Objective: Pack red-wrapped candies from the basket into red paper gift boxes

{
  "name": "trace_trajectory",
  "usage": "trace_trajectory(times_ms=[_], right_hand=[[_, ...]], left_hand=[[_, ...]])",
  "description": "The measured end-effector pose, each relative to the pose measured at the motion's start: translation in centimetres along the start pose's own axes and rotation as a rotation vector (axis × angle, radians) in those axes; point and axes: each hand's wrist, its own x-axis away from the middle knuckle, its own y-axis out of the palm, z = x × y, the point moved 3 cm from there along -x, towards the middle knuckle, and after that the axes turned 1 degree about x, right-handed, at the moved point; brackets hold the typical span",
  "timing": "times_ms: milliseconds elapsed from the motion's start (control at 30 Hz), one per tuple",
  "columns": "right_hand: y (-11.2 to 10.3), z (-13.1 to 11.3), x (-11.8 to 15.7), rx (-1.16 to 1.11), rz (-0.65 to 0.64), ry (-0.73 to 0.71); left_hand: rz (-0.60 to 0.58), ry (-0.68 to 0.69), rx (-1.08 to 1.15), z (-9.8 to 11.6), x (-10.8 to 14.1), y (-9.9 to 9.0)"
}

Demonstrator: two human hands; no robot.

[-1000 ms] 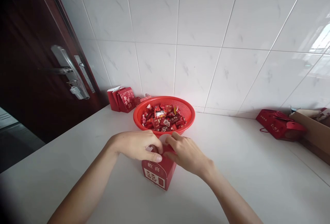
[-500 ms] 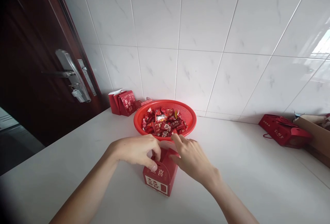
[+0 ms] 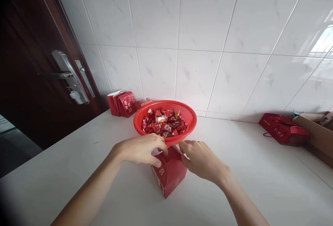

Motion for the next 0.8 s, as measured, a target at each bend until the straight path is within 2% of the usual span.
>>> trace_trajectory(times_ms=[133,300,467,667,800], right_hand=[[-0.1,0.2,0.2,0.004,-0.037,0.046],[1.2,0.0,-0.5,0.034,-0.094,0.064],[1.4,-0.1,-0.8,0.011,-0.100,0.090],[0.4,-0.8,0.0,-0.098,-0.109,-0.034],[0.8,-1.3,0.1,-0.086,-0.128,-0.120]], left_hand=[[-0.002,-0.025,0.015,-0.1,-0.6,0.3],[-0.015,-0.056,0.012,-0.4,-1.2,0.9],[-0.016,-0.073,-0.011,-0.5,-1.4,1.1],[-0.024,-0.096,-0.026,-0.2,-1.6,1.2],[-0.049,-0.176,-0.050,0.0,-1.5,1.1]])
